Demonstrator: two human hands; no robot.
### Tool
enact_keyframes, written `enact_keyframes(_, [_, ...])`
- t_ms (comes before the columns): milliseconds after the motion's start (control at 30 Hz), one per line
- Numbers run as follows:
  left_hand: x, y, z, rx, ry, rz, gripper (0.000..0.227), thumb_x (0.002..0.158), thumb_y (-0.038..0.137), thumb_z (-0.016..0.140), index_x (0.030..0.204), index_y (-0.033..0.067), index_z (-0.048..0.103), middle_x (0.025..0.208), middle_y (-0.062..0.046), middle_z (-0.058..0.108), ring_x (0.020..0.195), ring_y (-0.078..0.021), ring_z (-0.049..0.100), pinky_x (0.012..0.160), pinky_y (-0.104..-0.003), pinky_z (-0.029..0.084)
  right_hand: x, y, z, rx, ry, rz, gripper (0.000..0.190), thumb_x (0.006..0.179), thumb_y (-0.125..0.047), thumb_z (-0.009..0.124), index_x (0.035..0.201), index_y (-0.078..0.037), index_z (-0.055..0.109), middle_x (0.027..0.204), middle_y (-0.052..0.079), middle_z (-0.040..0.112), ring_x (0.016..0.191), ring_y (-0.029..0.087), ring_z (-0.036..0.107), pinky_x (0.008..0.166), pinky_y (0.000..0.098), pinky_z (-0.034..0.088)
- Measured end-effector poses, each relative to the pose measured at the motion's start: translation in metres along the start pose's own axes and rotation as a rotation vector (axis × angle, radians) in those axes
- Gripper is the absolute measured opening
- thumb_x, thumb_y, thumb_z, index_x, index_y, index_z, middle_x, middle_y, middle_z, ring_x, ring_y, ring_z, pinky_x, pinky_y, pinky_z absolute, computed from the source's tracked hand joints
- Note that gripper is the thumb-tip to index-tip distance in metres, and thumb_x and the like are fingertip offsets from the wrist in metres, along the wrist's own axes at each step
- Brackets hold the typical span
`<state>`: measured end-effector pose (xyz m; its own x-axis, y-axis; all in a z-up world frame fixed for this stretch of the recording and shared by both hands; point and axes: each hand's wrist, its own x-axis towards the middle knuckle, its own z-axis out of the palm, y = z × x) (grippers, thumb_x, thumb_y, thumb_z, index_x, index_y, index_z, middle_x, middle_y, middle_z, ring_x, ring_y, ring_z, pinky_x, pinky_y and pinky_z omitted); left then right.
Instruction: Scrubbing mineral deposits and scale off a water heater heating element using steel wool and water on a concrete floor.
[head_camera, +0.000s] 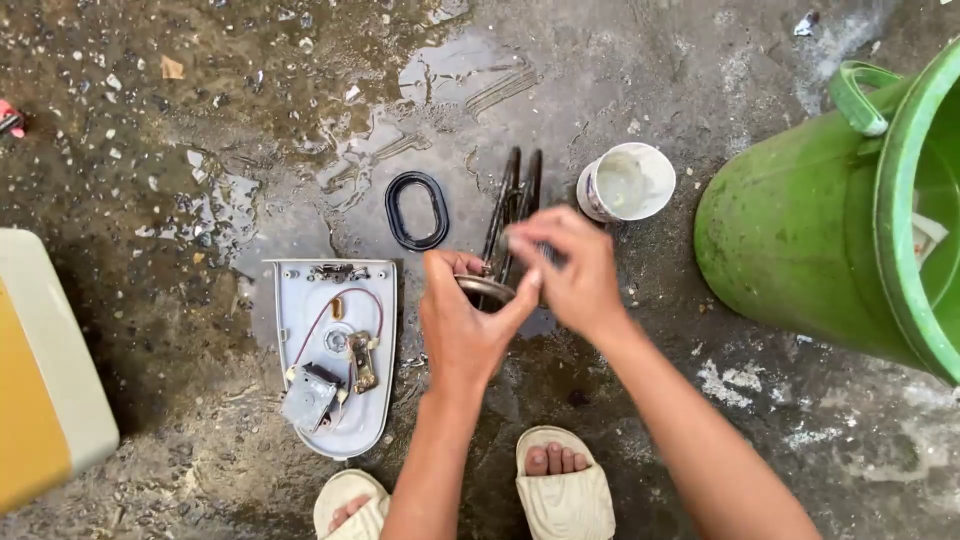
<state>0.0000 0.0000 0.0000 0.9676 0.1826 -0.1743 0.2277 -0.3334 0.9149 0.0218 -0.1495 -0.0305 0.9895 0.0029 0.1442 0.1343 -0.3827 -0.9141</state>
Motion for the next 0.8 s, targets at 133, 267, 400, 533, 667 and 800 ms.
enact_keyframes(133, [-0.001, 0.001, 0.004, -0.008, 0.031, -0.037, 0.058, 0.073, 0.050, 0.085, 0.093, 0.0072, 0.051, 0.082, -0.020, 0.070, 0.072, -0.0376, 0.075, 0.059, -0.047, 0.059, 0.021, 0.022, 0.004, -0.076, 0.132, -0.041, 0.008, 0.097, -0.013, 0.077, 0.104, -0.013, 0.080, 0.096, 0.009, 0.072, 0.098, 0.027, 0.072, 0.088, 0.0398, 0.055])
enact_keyframes(267, [0.008, -0.005, 0.008, 0.024, 0.071, 0.016, 0.052, 0.072, 0.047, 0.085, 0.090, 0.0090, 0.053, 0.079, -0.018, 0.072, 0.070, -0.0386, 0.074, 0.057, -0.046, 0.056, 0.008, 0.005, 0.002, 0.004, 0.091, 0.022, 0.006, 0.092, -0.013, 0.078, 0.097, -0.011, 0.081, 0.090, 0.011, 0.073, 0.093, 0.029, 0.072, 0.087, 0.0437, 0.055])
enact_keyframes(400, [-0.001, -0.001, 0.014, 0.013, 0.045, -0.001, 0.053, 0.073, 0.048, 0.086, 0.089, 0.0096, 0.053, 0.081, -0.017, 0.072, 0.069, -0.0334, 0.074, 0.057, -0.043, 0.058, 0.038, 0.044, 0.004, -0.061, 0.190, 0.016, 0.008, 0.094, -0.013, 0.079, 0.102, -0.013, 0.081, 0.095, 0.009, 0.073, 0.097, 0.028, 0.072, 0.089, 0.0420, 0.054])
enact_keyframes(533, [0.006, -0.005, 0.002, -0.021, 0.014, 0.002, 0.048, 0.073, 0.039, 0.087, 0.089, 0.0079, 0.053, 0.079, -0.018, 0.072, 0.067, -0.0339, 0.074, 0.055, -0.044, 0.057, -0.001, -0.003, 0.006, 0.100, 0.113, 0.101, 0.008, 0.093, -0.013, 0.076, 0.096, -0.006, 0.078, 0.091, 0.013, 0.074, 0.095, 0.030, 0.073, 0.090, 0.0451, 0.056])
enact_keyframes(667, [0.004, -0.013, 0.004, -0.126, -0.016, -0.005, 0.053, 0.073, 0.036, 0.091, 0.088, 0.0049, 0.051, 0.084, -0.022, 0.071, 0.068, -0.0331, 0.071, 0.056, -0.044, 0.057, 0.021, 0.035, 0.008, 0.052, 0.123, 0.031, 0.007, 0.092, -0.012, 0.078, 0.099, -0.009, 0.080, 0.092, 0.011, 0.074, 0.094, 0.028, 0.073, 0.090, 0.0429, 0.055])
enact_keyframes(800, [0.011, -0.022, -0.002, -0.145, 0.005, -0.004, 0.061, 0.070, 0.038, 0.093, 0.091, 0.0047, 0.046, 0.088, -0.019, 0.071, 0.070, -0.0293, 0.070, 0.059, -0.042, 0.056, 0.016, 0.012, 0.015, 0.071, 0.181, 0.025, 0.011, 0.094, -0.019, 0.078, 0.095, -0.007, 0.078, 0.091, 0.011, 0.072, 0.095, 0.028, 0.072, 0.090, 0.0419, 0.055])
